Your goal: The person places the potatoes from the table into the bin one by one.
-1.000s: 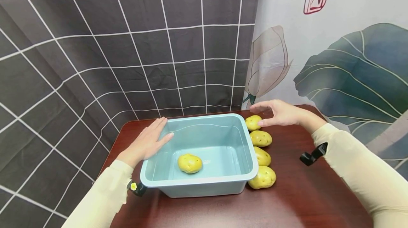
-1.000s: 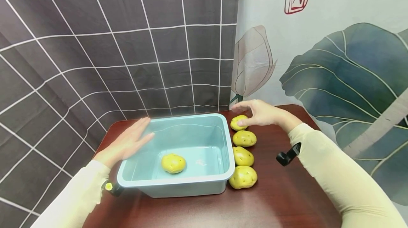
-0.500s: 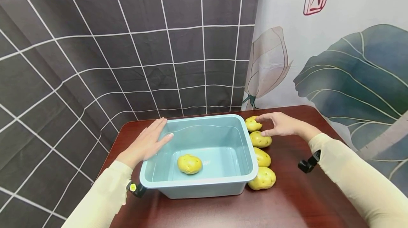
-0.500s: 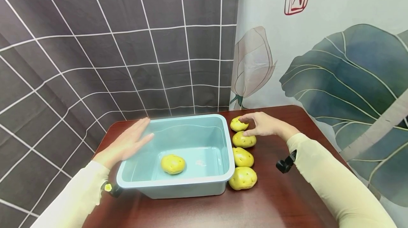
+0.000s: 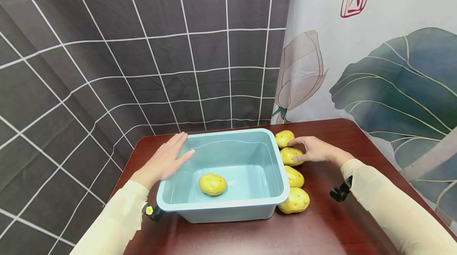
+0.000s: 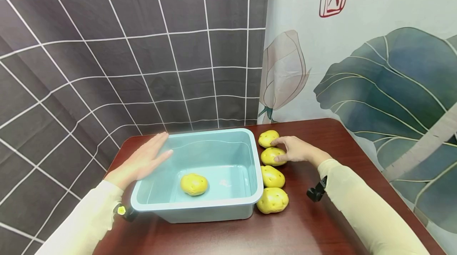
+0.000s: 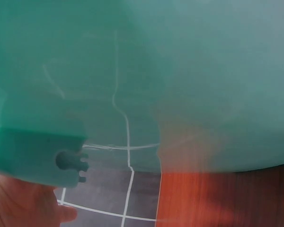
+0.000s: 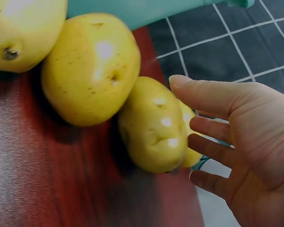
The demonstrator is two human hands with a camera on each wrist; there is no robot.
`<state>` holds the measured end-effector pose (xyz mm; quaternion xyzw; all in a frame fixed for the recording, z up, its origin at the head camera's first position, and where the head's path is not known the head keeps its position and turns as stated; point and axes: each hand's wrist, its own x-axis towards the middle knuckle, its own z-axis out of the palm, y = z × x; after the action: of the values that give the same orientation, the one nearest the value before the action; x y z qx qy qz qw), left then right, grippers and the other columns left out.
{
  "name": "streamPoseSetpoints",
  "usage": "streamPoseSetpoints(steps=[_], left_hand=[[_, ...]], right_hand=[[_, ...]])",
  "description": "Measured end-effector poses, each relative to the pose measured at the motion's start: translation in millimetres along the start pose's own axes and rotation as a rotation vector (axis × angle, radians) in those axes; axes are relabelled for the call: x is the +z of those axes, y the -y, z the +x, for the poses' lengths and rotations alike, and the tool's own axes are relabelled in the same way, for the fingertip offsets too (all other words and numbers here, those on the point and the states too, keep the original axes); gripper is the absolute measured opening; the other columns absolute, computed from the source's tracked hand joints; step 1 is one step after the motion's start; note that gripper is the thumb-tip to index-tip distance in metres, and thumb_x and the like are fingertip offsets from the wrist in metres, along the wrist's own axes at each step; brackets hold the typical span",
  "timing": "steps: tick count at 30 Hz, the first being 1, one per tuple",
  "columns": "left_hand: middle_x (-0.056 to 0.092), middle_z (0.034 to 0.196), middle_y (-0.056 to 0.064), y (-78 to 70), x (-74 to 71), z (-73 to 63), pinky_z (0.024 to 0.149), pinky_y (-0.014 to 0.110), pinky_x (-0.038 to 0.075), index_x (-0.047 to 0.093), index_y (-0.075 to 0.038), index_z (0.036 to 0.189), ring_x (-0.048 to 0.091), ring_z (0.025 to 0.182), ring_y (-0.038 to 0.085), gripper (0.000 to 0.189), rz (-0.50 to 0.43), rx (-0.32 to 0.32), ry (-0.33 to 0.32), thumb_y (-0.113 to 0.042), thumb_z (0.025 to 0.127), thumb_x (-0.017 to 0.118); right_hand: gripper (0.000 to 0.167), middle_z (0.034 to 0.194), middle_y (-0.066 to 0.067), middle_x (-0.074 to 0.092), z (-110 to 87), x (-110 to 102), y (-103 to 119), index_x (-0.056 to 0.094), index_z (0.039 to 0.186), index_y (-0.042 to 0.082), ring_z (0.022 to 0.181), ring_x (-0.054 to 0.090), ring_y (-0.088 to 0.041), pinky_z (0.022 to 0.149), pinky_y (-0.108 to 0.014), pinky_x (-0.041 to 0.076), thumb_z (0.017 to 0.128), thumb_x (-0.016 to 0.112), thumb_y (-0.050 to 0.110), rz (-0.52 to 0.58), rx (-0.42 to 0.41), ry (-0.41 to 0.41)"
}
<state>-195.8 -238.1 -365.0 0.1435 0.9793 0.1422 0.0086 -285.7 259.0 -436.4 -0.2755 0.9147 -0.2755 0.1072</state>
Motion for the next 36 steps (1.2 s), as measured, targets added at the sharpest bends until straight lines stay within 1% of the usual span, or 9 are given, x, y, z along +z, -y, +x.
streamPoseSetpoints(steps=[4, 8, 15, 21, 26, 32, 36], left_hand=[[0.019, 0.159, 0.011, -0.2, 1.0, 0.3, 0.113, 0.057, 0.017, 0.021, -0.010, 0.154, 0.013, 0.146, 0.033, 0.085, 0.001, 0.003, 0.000, -0.068, 0.093, 0.033], [0.019, 0.159, 0.011, 0.0, 1.6, 0.5, 0.113, 0.057, 0.017, 0.021, -0.010, 0.154, 0.013, 0.146, 0.032, 0.086, 0.004, 0.003, 0.002, -0.069, 0.093, 0.032], [0.019, 0.159, 0.011, 0.1, 1.1, 0.5, 0.113, 0.058, 0.016, 0.020, -0.011, 0.154, 0.012, 0.146, 0.033, 0.086, 0.002, 0.000, 0.005, -0.069, 0.093, 0.033], [0.019, 0.159, 0.012, 0.3, 1.1, 0.8, 0.113, 0.059, 0.017, 0.020, -0.010, 0.154, 0.013, 0.146, 0.034, 0.085, -0.005, 0.000, 0.002, -0.068, 0.093, 0.034], [0.019, 0.159, 0.011, -0.2, 1.2, 0.8, 0.113, 0.058, 0.017, 0.020, -0.010, 0.154, 0.013, 0.146, 0.034, 0.085, -0.001, 0.001, 0.005, -0.068, 0.093, 0.033], [0.019, 0.159, 0.012, 0.2, 0.8, 1.4, 0.113, 0.057, 0.016, 0.021, -0.009, 0.154, 0.013, 0.146, 0.033, 0.085, 0.003, 0.004, 0.000, -0.068, 0.093, 0.033], [0.019, 0.159, 0.011, 0.0, -0.2, 1.3, 0.114, 0.056, 0.016, 0.020, -0.010, 0.154, 0.012, 0.146, 0.032, 0.084, 0.007, 0.005, 0.004, -0.067, 0.094, 0.033]], right_hand=[[0.066, 0.124, -0.010, 0.060, -1.2, 8.7, -6.3, 0.059, 0.126, 0.005, 0.112, 0.054, -0.028, 0.099, -0.055, 0.041, 0.073, 0.083, 0.037, -0.014, 0.006, -0.016], [0.066, 0.123, -0.009, 0.060, -1.3, 15.5, -13.8, 0.059, 0.127, 0.006, 0.107, 0.055, -0.025, 0.097, -0.052, 0.044, 0.073, 0.083, 0.037, -0.043, -0.006, -0.026], [0.064, 0.121, -0.006, 0.061, -1.3, 20.3, -20.1, 0.059, 0.128, 0.011, 0.102, 0.055, -0.023, 0.093, -0.049, 0.046, 0.074, 0.084, 0.034, -0.052, -0.011, -0.044], [0.062, 0.119, -0.005, 0.062, -4.1, 19.1, -25.7, 0.060, 0.126, 0.013, 0.101, 0.055, -0.022, 0.091, -0.047, 0.047, 0.074, 0.083, 0.037, -0.075, -0.009, -0.065], [0.061, 0.117, -0.004, 0.063, -12.7, 15.8, -31.8, 0.060, 0.125, 0.014, 0.100, 0.056, -0.022, 0.090, -0.046, 0.047, 0.074, 0.083, 0.037, -0.073, 0.006, -0.078], [0.062, 0.118, -0.004, 0.062, -25.3, 8.1, -39.2, 0.058, 0.128, 0.015, 0.101, 0.055, -0.022, 0.090, -0.047, 0.046, 0.075, 0.082, 0.037, -0.058, 0.046, -0.068], [0.062, 0.119, -0.004, 0.061, -29.8, 4.3, -42.9, 0.057, 0.128, 0.015, 0.102, 0.054, -0.023, 0.091, -0.047, 0.046, 0.075, 0.082, 0.037, -0.064, 0.062, -0.058]])
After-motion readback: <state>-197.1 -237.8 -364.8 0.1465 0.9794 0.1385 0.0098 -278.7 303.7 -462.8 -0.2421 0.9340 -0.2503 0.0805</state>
